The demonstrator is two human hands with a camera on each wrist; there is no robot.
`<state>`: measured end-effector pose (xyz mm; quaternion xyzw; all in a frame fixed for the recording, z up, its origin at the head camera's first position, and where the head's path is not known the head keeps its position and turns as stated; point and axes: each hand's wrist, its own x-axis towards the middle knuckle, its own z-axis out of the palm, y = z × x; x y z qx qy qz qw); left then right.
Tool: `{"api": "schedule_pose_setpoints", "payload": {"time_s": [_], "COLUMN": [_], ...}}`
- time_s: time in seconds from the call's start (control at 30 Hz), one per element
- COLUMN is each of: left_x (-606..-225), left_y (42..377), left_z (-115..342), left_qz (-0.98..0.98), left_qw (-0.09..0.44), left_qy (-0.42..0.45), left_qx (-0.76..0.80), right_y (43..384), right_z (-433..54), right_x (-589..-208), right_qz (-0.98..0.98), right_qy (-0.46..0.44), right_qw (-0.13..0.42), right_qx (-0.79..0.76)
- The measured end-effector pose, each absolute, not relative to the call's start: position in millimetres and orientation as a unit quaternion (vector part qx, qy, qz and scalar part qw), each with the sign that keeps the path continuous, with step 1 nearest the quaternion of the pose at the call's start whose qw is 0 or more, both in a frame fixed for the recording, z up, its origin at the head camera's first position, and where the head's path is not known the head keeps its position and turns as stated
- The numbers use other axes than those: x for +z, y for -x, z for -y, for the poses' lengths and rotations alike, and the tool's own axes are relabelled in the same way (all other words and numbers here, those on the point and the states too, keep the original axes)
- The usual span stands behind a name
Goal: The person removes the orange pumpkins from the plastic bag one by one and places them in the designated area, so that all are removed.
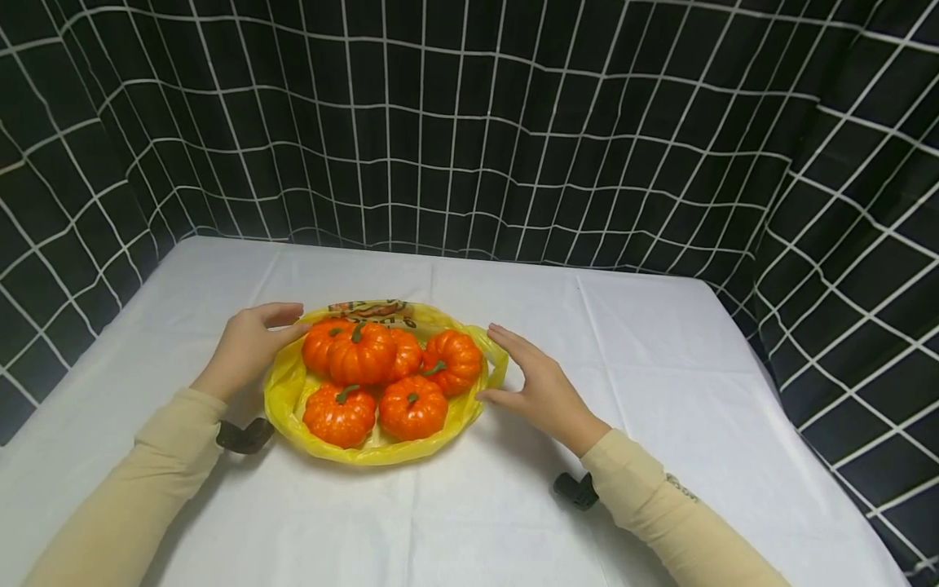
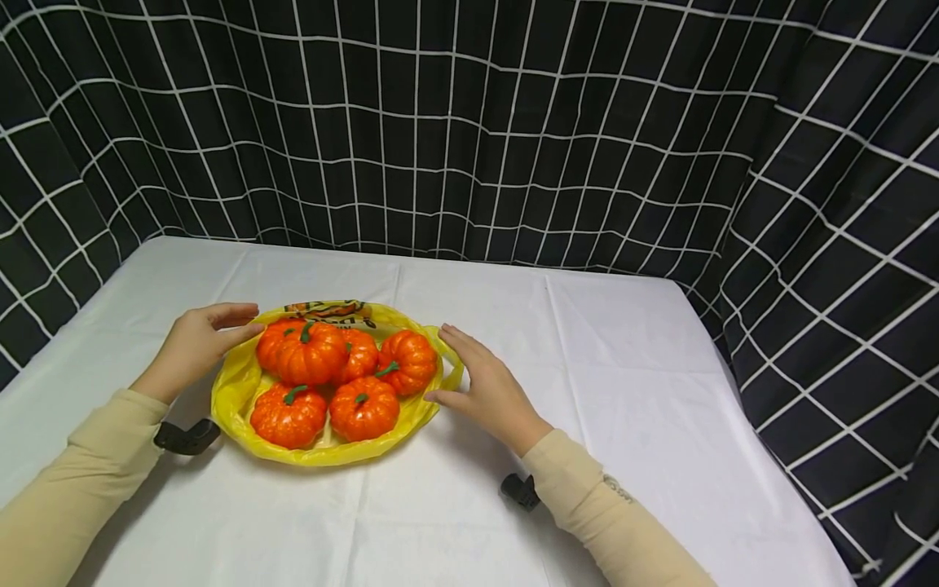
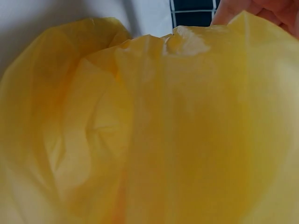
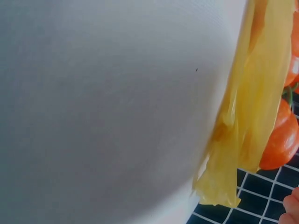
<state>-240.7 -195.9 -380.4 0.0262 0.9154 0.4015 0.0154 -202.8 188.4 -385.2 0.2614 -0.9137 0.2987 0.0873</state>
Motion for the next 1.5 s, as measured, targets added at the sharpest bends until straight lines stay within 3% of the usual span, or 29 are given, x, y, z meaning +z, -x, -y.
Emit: {"api": "schedule_pose_setpoints", "payload": {"time_s": [1.5], "left_x": [-398.2], "left_y": [237.7], "left_z": [196.8], "left_qz": [-0.872], "left_qw": [-0.006], "left_qy": [0.017], "left_qx": [0.489], "right_y": [220.9], "right_z": [-155.2], "right_x": [-387.1], "right_qz": [0.916], "right_qy": [-0.258], "right_qw": [-0.002], "right_qx": [0.308]}}
